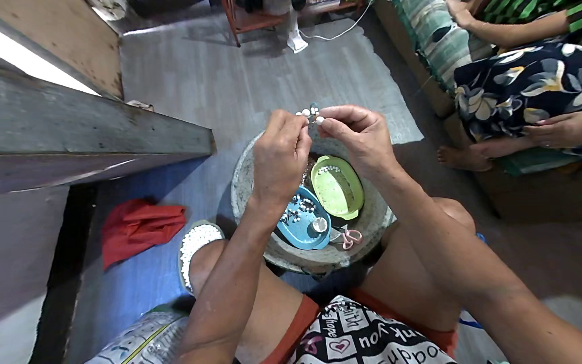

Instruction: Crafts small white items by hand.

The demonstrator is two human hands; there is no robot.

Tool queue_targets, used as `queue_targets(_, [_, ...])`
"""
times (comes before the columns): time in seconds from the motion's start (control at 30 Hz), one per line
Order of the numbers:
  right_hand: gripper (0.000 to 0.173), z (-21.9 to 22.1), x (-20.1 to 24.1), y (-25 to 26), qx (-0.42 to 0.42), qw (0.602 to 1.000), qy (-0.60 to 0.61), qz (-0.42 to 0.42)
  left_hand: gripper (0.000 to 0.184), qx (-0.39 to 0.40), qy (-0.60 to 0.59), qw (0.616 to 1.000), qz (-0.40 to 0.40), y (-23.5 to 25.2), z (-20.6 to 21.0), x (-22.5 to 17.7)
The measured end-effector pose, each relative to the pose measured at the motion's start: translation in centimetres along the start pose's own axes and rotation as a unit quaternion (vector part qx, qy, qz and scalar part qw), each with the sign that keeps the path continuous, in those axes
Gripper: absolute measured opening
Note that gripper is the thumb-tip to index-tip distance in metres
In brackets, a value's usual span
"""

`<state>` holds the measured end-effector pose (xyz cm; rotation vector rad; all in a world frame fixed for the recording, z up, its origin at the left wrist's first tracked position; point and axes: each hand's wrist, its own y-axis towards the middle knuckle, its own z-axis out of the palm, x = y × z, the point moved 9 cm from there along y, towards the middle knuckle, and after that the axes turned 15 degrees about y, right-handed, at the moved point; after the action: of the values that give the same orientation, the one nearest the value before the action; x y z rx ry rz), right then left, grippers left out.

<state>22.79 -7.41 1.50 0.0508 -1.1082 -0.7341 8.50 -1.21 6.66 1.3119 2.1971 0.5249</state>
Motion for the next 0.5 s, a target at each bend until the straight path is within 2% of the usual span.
queue_targets(0.27, [0.018,0.42,0.75,-0.12,0.013,0.990,-0.131,-0.054,0.011,0.013,0.018,1.000,-0.006,-0.13,0.41,0.05])
queue_targets(0.5, [0.019,0.36,0.18,-0.23,0.007,0.989,-0.139,-0.042,0.011,0.027,0.023,0.999,-0.009,-0.13,0.76,0.46])
